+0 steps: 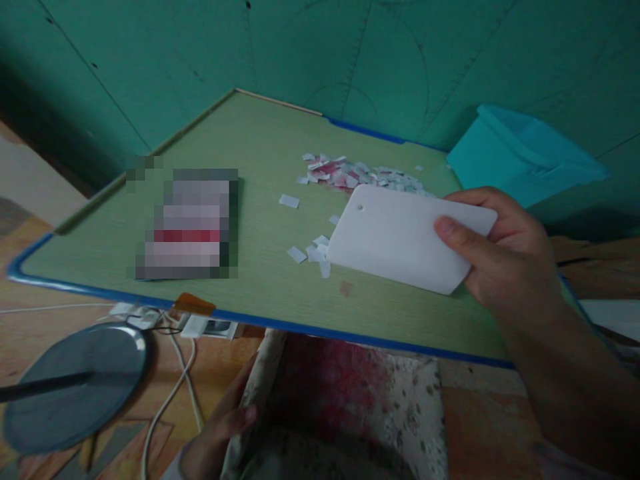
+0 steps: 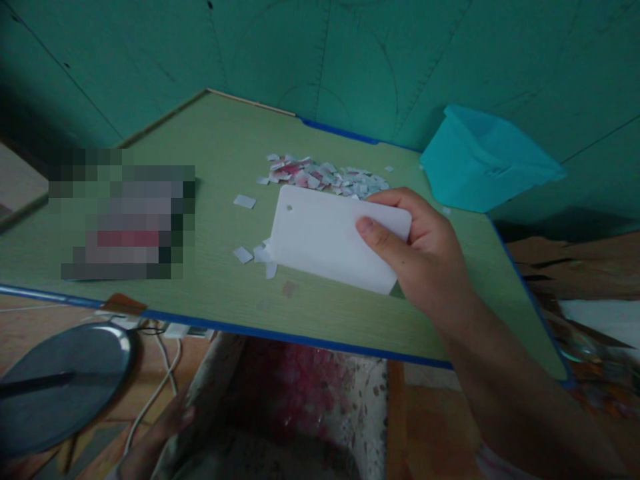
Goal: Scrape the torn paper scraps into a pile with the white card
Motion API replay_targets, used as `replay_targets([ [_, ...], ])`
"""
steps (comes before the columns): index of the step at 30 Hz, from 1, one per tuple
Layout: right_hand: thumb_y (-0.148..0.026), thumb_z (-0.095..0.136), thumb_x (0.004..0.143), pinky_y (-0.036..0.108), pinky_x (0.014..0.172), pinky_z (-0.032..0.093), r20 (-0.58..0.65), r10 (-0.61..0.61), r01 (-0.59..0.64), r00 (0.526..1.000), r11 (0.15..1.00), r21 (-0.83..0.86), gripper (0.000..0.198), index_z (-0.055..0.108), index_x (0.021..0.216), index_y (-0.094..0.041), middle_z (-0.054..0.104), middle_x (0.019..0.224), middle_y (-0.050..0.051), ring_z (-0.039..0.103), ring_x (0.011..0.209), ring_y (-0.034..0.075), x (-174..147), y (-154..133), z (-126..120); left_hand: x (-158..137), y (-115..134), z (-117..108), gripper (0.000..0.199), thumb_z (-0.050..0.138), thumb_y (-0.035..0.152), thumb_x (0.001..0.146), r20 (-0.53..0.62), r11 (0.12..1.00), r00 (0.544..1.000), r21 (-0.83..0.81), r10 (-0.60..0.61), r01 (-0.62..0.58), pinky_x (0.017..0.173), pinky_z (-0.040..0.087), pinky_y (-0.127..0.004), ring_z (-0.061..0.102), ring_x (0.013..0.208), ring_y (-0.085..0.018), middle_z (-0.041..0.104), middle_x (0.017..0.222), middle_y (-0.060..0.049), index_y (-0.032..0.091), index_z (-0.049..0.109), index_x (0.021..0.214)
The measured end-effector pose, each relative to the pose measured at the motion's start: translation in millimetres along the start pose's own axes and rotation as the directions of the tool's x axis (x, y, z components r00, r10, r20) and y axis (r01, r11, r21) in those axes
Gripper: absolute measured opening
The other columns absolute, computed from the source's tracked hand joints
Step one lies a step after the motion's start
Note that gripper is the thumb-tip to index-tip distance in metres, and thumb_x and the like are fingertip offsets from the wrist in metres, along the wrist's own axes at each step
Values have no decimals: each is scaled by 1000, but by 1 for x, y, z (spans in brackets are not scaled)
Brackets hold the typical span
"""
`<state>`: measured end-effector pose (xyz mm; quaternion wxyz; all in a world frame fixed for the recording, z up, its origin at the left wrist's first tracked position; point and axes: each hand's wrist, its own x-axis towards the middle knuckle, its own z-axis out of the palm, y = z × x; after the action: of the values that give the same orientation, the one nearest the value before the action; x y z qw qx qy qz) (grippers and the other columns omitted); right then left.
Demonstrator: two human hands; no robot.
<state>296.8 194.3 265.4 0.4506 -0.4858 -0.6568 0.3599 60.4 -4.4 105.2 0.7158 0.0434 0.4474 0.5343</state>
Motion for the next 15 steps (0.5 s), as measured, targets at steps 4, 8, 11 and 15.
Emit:
replay_targets([
  [4,-32,67,68,20,42,37,81,64,-67,995,997,35,13,61,80,-34,55,67,-7,49,54,9,-1,-5,-2,2,0,1,61,79,36,48,4,998,1000,60,14,-14,92,41,-30,54,111,-26,75,90,6,31,65,107],
  [8,-30,66,69,20,38,35,203,53,-58,978,998,18,15,61,81,-37,56,67,-8,49,51,9,-4,-4,-3,-1,3,4,54,78,37,49,-8,996,1000,86,11,-10,94,40,-28,57,108,-24,76,84,6,32,68,101],
  [11,-29,65,71,18,38,33,240,80,-84,968,996,6,12,62,81,-35,56,66,-8,47,49,7,-5,-3,-4,-4,3,1,46,79,38,46,-94,990,995,136,-14,27,95,39,-26,59,104,-24,76,75,7,32,71,91],
  [15,-30,68,68,17,41,33,180,113,-124,977,991,50,10,61,76,-30,54,63,-9,46,49,5,0,-6,-7,-4,1,-3,23,80,34,45,-204,990,979,127,-27,54,90,43,-24,63,97,-22,74,63,9,34,72,66],
])
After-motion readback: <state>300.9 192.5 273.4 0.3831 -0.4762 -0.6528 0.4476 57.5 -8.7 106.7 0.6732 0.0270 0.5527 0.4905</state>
